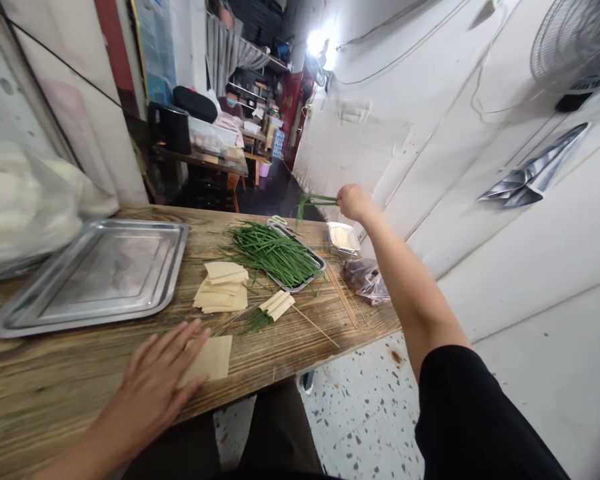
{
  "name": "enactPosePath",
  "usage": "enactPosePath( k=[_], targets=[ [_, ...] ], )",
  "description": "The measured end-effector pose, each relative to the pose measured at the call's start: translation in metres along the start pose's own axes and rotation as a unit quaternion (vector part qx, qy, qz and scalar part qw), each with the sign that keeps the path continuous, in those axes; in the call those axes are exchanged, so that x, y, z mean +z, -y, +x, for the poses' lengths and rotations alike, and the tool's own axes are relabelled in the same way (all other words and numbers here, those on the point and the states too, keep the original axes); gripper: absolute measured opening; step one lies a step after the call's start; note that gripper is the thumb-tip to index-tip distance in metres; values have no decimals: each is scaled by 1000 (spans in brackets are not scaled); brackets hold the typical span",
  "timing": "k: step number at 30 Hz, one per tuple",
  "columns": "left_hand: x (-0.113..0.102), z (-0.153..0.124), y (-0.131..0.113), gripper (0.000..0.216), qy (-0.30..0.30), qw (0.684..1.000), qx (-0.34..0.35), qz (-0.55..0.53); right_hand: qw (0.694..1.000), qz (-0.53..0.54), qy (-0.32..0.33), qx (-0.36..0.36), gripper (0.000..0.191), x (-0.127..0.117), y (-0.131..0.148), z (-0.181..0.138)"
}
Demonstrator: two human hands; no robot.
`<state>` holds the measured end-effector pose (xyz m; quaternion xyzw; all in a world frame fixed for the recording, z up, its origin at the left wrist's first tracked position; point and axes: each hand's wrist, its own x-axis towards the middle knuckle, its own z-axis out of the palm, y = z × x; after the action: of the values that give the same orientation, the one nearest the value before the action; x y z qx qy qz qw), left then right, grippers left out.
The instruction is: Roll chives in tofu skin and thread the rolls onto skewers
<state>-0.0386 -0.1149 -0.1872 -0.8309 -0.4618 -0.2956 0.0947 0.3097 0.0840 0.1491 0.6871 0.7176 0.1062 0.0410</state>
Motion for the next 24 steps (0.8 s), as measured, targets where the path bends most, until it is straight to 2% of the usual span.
enactPosePath(
  k=[2,5,7,9,10,11,13,15,18,20,22,24],
  targets=[
    [-22,32,5,57,-16,1000,-16,3,998,-20,-40,-45,32,-2,18,-17],
    [-68,93,0,49,-96,995,-20,-10,977,-24,-40,-210,32,4,57,-58],
    [-99,129,-11,52,-81,996,-3,-45,941,-4,-5,-337,31,13,83,-87],
    [-121,154,-24,63,-22,993,1,-116,908,48,6,-417,28,22,103,-111],
    [-129,160,-31,66,40,985,8,-170,895,78,6,-439,27,27,111,-119],
    [-133,164,-36,66,110,967,2,-231,887,106,4,-450,26,31,117,-125],
    [-135,164,-45,63,225,910,-49,-344,876,141,10,-461,24,39,125,-130],
    [-131,158,-49,60,277,857,-133,-413,874,141,25,-465,23,43,128,-131],
    [-124,148,-47,60,281,816,-222,-453,872,158,39,-462,19,48,119,-131],
    [-122,142,-45,60,265,793,-250,-488,863,249,10,-440,12,55,105,-135],
    [-122,137,-43,59,238,766,-273,-530,838,387,-55,-380,27,71,89,-142],
    [-122,134,-43,59,217,741,-295,-563,799,508,-119,-299,43,96,78,-150]
  ],
)
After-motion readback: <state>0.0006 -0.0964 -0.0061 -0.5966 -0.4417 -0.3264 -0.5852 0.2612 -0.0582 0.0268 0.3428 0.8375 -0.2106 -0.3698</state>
